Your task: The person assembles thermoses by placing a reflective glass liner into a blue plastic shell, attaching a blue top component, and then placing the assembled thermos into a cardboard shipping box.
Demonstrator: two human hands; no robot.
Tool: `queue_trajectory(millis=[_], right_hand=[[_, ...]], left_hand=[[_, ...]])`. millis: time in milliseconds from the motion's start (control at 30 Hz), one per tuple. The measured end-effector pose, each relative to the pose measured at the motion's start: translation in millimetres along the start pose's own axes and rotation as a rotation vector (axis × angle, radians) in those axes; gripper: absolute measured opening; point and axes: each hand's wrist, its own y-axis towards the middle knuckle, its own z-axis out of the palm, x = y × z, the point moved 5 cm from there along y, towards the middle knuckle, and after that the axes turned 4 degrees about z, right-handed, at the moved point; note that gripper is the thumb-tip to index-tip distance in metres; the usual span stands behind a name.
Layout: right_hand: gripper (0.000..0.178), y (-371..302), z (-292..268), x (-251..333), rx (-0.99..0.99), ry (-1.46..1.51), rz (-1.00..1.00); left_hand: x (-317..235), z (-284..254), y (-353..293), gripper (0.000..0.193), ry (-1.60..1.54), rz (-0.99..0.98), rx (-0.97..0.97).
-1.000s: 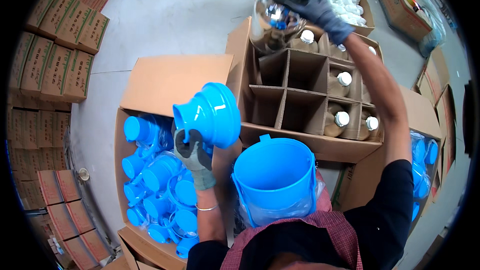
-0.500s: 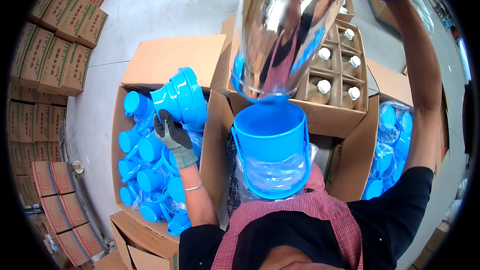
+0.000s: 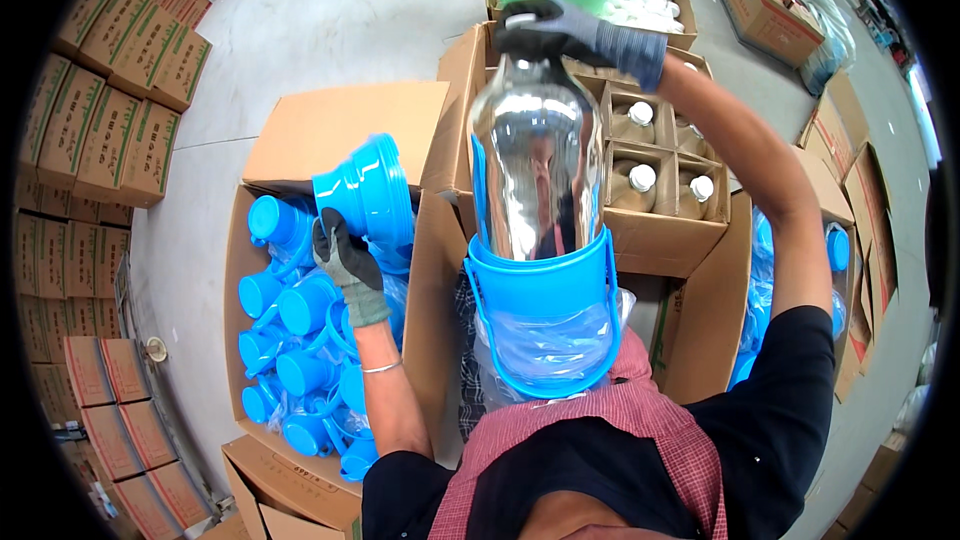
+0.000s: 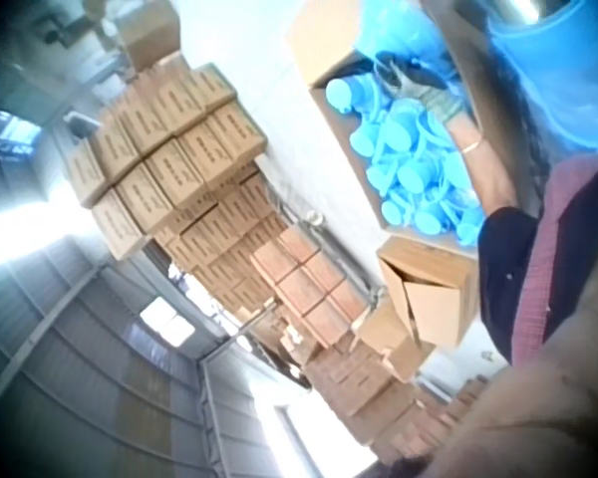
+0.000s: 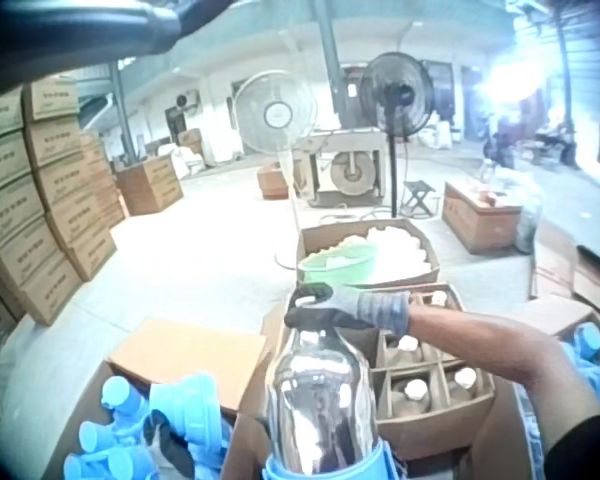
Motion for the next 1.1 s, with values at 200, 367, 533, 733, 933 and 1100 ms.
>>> queue_trajectory(millis=[200,367,533,733,933,1100], right_hand=[[0.045,-26,77,-47,0.136,-0.174,-0.09],[0.03,-70,120,-26,0.26,-0.228,-0.032],[0.031,-83,123,-22,0.118,-0.233,-0.091],[0.03,-94,132,-40,0.017,-0.323,-0.086],[0.052,-96,126,-38,0.071,0.04,-0.053],[0.032,-115,72,-79,-0.079,0.336,-0.001]], left_hand=[[-4,41,9,0.024,-0.036,0.005,0.133],[3,65,14,0.044,-0.053,0.008,0.224],[-21,115,9,0.057,-0.036,0.03,0.376],[-13,146,11,0.06,-0.131,-0.085,0.472],[-11,167,14,0.061,-0.1,-0.141,0.528],[-10,191,21,0.057,-0.176,-0.287,0.638]])
